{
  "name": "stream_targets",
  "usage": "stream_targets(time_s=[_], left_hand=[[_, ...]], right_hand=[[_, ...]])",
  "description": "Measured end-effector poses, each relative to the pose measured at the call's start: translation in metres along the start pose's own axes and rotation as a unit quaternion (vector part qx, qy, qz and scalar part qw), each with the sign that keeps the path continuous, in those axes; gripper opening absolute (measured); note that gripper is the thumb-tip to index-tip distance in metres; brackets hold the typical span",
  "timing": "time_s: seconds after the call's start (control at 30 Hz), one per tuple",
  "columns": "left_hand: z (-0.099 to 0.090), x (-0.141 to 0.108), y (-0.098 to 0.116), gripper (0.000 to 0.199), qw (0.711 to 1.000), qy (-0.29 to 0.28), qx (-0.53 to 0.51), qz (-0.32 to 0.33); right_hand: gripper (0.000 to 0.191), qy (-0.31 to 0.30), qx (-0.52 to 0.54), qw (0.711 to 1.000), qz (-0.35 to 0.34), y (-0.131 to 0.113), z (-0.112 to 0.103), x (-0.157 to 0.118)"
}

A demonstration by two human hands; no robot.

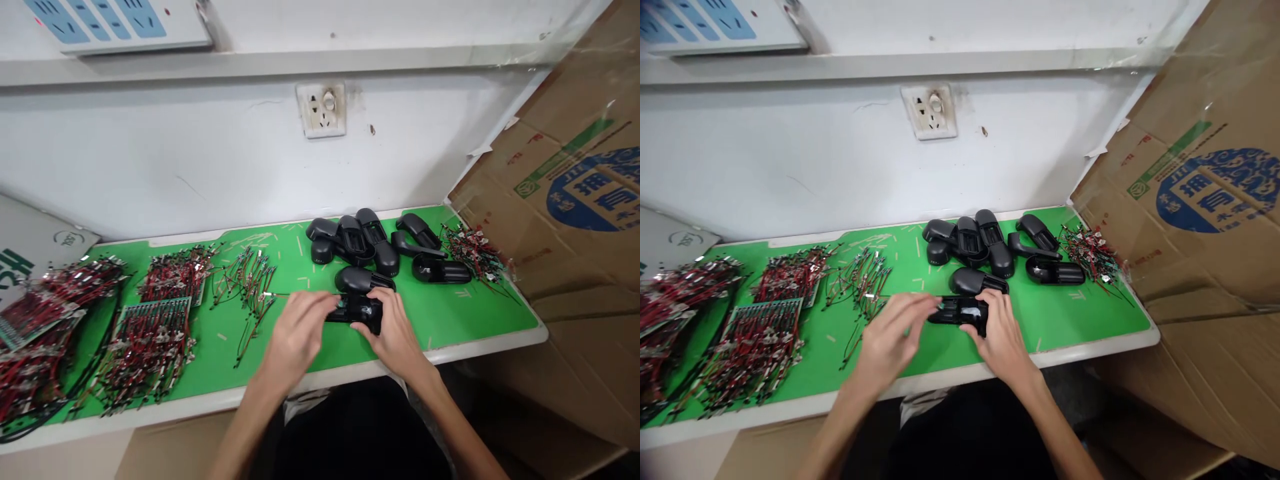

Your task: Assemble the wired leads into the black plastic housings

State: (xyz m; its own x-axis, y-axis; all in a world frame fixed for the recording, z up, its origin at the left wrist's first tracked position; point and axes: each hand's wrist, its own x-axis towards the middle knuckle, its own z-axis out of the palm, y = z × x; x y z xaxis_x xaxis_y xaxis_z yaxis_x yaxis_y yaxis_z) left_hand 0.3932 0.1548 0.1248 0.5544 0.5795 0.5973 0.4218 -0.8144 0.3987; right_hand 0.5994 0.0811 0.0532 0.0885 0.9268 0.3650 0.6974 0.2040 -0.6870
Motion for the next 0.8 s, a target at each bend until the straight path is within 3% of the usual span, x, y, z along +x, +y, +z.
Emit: stream_targets(time_s=[0.13,0.27,0.57,0.8], left_hand=[[0.027,-0.024,0.018,0.041,0.995,-0.054,0.071,0.05],[0.043,-0.035,0.028,0.038,0.99,-0.054,0.12,0.053],[0.061,-0.038,0.032,0.024,0.988,0.009,0.155,-0.028],[0.065,-0.033,0.025,0.025,0.986,-0.021,0.158,-0.043]], right_hand=[[0.039,-0.004,0.008,1.0,-0.017,0.003,-0.001,0.0],[0.035,-0.011,0.021,0.999,-0.023,0.002,-0.001,-0.003],[0.046,-0.037,0.055,0.998,0.018,-0.001,-0.003,-0.007],[0.04,-0.033,0.089,0.995,-0.012,0.002,0.0,-0.004]])
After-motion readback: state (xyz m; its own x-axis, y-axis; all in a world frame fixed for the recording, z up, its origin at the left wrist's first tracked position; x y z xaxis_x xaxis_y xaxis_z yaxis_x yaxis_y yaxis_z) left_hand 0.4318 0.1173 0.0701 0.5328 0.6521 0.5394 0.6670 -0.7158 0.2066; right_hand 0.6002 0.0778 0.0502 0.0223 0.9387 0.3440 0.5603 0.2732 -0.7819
